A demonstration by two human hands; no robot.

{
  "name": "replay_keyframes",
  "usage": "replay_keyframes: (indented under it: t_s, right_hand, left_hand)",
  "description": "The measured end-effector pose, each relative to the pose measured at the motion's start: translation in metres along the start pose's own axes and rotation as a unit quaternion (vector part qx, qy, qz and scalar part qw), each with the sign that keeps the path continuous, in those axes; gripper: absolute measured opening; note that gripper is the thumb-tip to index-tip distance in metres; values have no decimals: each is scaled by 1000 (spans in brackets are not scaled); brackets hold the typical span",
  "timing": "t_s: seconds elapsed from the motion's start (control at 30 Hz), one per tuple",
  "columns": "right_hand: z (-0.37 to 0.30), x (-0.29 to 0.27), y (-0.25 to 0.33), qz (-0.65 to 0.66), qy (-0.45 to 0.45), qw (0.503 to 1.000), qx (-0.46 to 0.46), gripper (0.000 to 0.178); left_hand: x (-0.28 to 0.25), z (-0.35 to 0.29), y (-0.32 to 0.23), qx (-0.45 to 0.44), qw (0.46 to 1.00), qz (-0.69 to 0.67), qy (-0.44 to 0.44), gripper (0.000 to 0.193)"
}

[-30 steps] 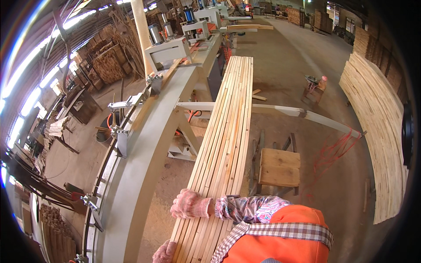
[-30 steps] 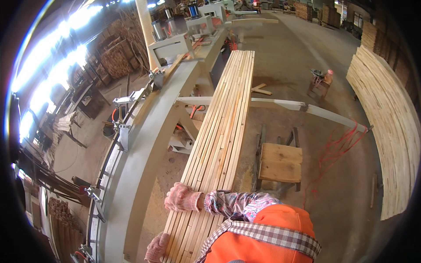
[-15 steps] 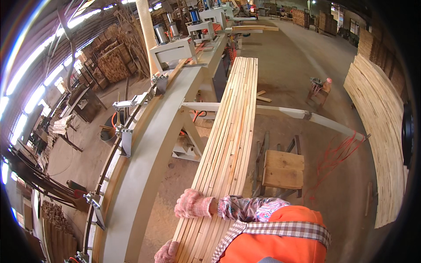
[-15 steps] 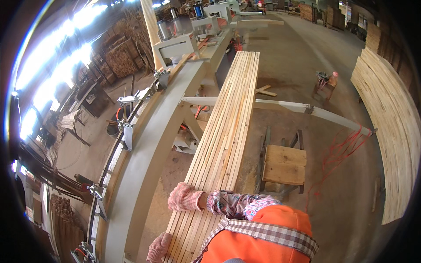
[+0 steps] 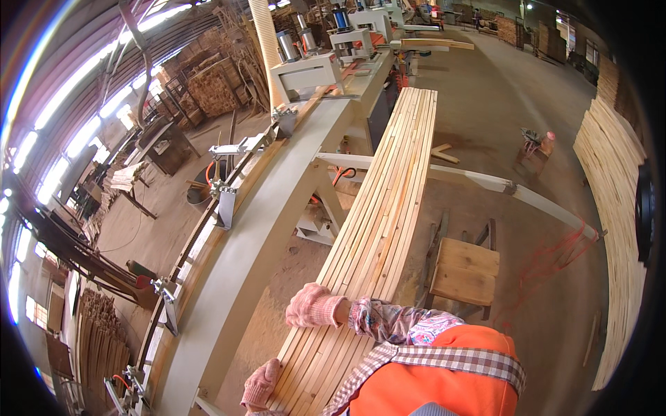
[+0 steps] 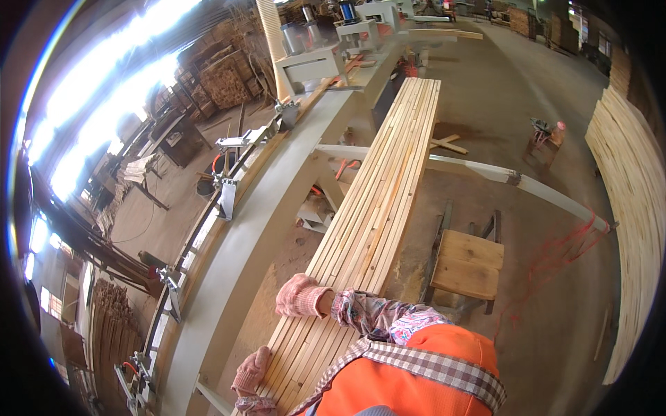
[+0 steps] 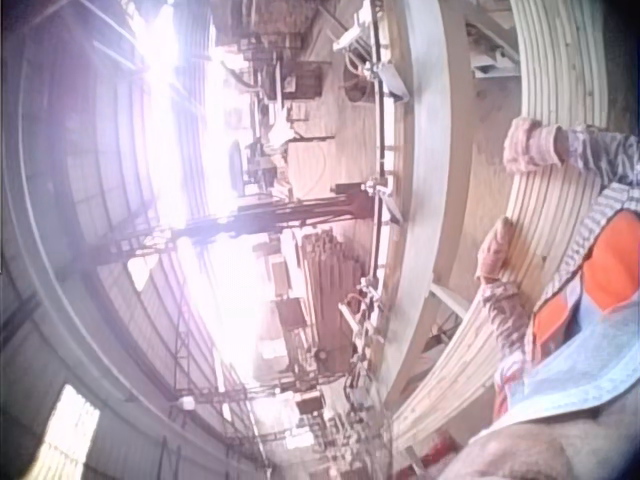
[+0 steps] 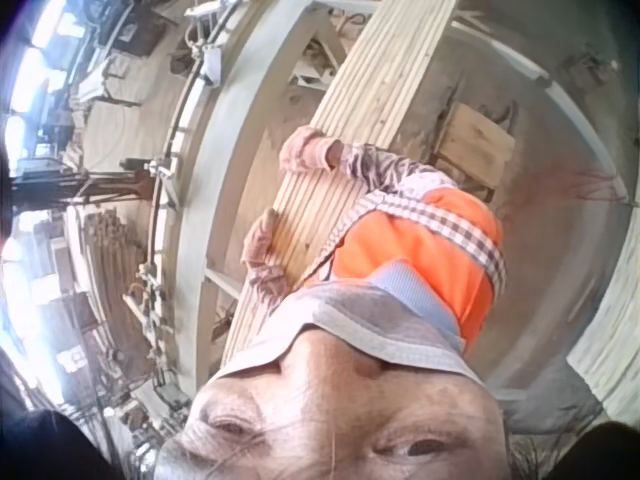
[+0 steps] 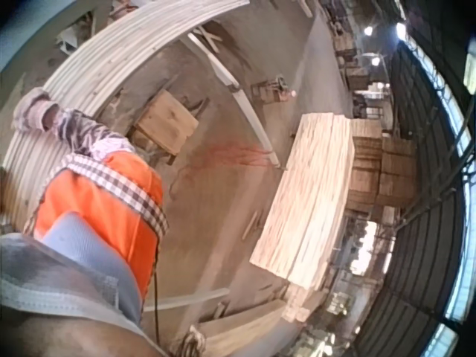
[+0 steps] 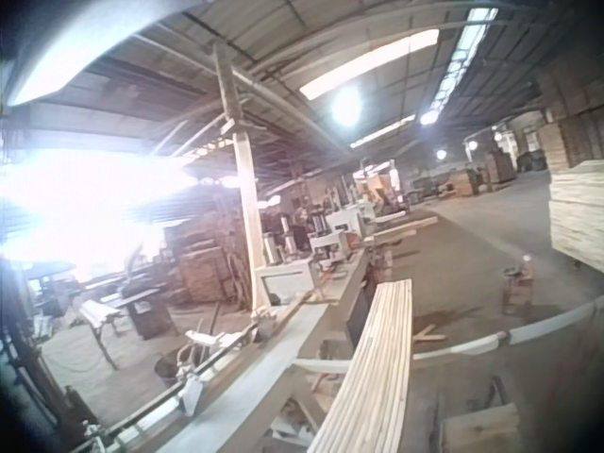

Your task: The person walks through a woodworking workshop, picks up a bundle of thin wooden planks, and places them on a workbench. They then untie a red string from a small wooden block, remove the block, and return to the planks to adjust and align them on the bench.

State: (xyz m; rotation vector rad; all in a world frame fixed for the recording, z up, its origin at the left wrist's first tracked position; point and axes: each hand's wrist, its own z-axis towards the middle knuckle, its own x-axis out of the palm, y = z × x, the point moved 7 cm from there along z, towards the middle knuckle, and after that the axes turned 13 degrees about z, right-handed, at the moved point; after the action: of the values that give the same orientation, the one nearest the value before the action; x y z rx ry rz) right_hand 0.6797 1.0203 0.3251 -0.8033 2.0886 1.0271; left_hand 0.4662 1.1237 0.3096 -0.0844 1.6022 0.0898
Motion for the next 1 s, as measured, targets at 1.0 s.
replay_keyframes:
  t_s: [1.0]
  right_hand:
    - [-4,5,7,-73,-81,991,-74,27]
  left_hand:
    - [174,-16,120,-436,741,-502,95,41]
